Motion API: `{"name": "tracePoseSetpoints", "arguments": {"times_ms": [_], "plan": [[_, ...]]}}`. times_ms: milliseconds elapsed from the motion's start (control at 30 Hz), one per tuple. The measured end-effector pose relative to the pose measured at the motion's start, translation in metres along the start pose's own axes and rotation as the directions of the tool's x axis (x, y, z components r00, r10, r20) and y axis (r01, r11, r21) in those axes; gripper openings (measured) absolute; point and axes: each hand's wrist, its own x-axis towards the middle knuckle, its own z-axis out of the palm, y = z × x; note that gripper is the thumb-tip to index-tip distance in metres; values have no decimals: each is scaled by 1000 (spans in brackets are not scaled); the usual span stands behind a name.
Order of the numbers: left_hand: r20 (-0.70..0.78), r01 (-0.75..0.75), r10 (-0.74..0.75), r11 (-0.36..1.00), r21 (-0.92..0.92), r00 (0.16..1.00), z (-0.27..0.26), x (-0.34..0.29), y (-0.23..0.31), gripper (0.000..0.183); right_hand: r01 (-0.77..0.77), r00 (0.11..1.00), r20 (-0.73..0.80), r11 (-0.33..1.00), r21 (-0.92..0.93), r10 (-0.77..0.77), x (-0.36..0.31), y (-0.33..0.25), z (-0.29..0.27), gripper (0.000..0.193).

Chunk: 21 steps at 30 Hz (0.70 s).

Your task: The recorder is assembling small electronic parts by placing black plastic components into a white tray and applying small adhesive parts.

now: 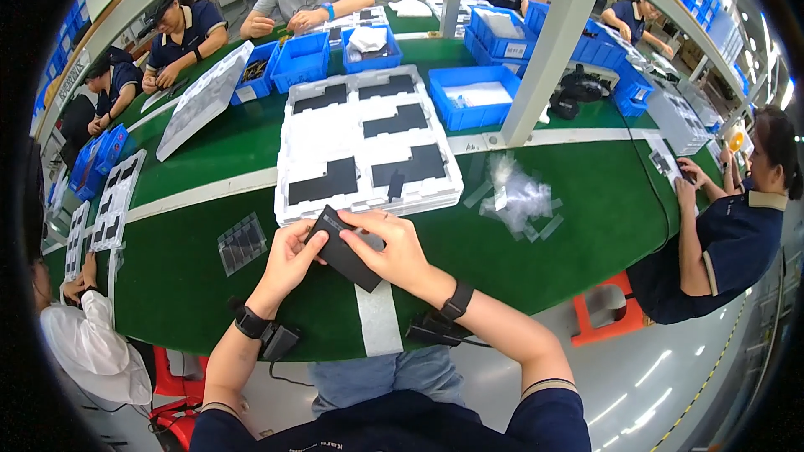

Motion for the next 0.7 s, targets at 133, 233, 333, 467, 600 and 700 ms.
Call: {"name": "tracePoseSetpoints", "arguments": {"times_ms": [133,233,333,467,600,700], "plan": [[43,-30,30,999,15,999,-2,-1,7,24,104,980,164,993,63,-113,8,-4,0,41],[26,-16,15,1000,24,1000,0,-3,8,24,66,985,149,992,108,-82,7,-5,1,41],[-8,-1,0,999,-35,1000,3,-2,4,23,-55,998,50,986,156,48,2,-3,2,34],[-57,-29,25,997,-76,998,5,-4,5,23,-120,992,-18,974,194,126,-1,1,3,24],[-94,-75,73,997,-18,993,8,-1,6,19,-224,971,42,822,524,237,2,13,3,19],[-63,-150,166,968,201,984,10,-2,6,16,-569,810,392,425,704,437,3,22,-9,14]]}}
